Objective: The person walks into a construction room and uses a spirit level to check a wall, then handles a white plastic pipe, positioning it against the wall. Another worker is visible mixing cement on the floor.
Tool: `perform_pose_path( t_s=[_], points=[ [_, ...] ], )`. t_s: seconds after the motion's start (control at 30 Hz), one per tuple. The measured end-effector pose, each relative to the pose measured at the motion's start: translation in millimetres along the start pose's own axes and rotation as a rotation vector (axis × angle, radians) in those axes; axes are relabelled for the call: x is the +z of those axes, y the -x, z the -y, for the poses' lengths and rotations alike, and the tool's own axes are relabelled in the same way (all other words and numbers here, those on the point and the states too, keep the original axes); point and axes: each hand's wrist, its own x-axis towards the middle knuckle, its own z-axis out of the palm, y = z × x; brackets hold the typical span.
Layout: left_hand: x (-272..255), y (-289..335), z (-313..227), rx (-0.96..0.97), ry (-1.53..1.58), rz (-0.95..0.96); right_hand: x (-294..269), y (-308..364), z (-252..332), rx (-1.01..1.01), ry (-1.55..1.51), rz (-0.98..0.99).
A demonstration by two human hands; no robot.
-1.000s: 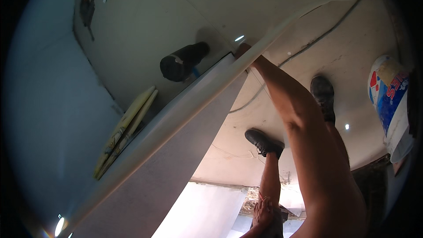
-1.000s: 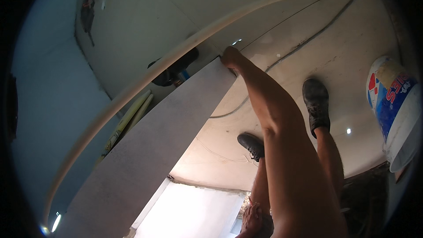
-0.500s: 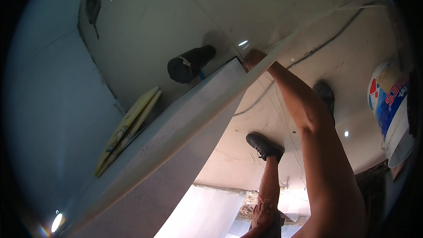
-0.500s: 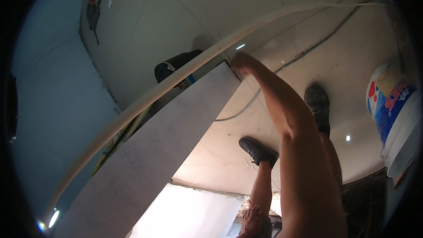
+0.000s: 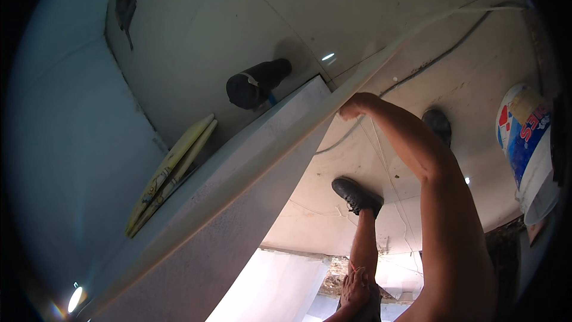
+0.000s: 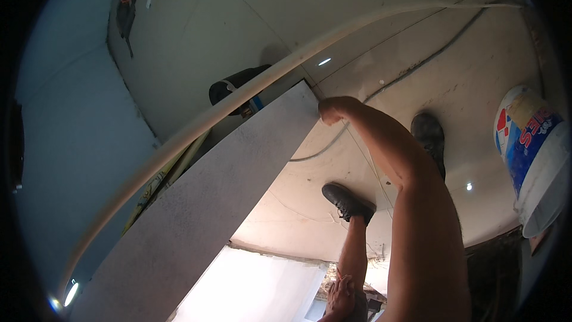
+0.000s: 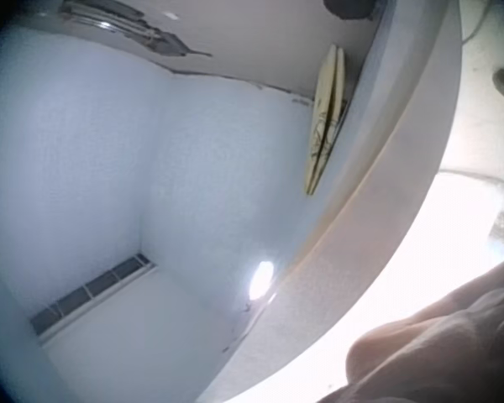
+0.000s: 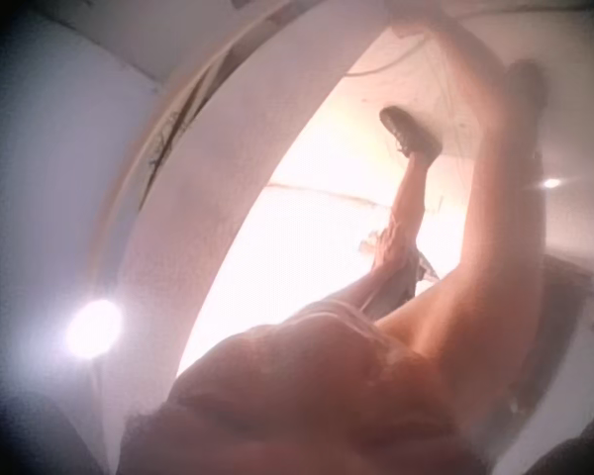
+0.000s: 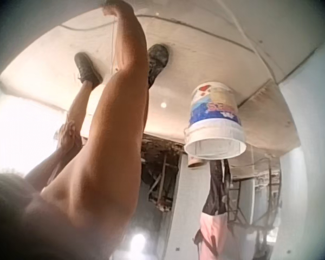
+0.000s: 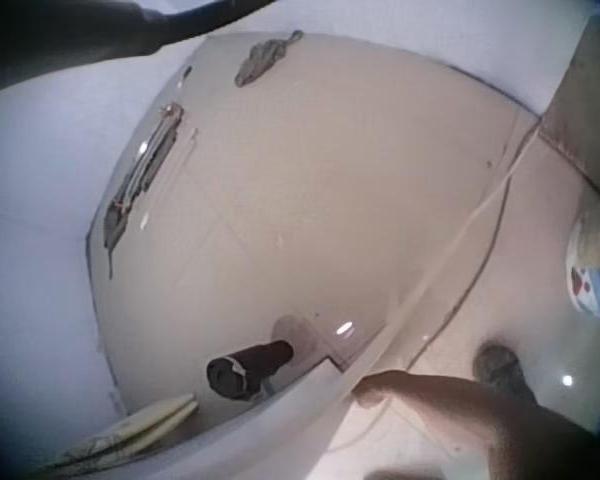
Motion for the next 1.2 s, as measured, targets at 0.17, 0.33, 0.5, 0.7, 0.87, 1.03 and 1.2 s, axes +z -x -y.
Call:
perform_pose_path(
  t_s=[0.17,0.33,0.5,0.7,0.87,1.03,1.2],
  points=[
    [2,2,1,0.079,-0.032,-0.078,-47,-2,21,-0.065,0.138,0.142],
    [-5,1,-4,-0.029,0.051,0.022,-39,81,41,0.105,-0.088,0.065],
    [2,12,-19,-0.05,0.128,-0.011,18,200,99,0.415,-0.319,0.005],
    [30,54,7,-0.106,0.203,-0.192,29,276,169,0.359,-0.163,0.04],
    [85,69,59,-0.13,0.407,-0.227,32,266,199,-0.032,0.349,-0.338],
    [142,89,118,-0.021,0.59,-0.285,48,266,236,0.34,0.404,0.116],
    [185,115,151,-0.128,0.857,-0.39,140,295,310,0.42,0.471,0.419]
  ],
)
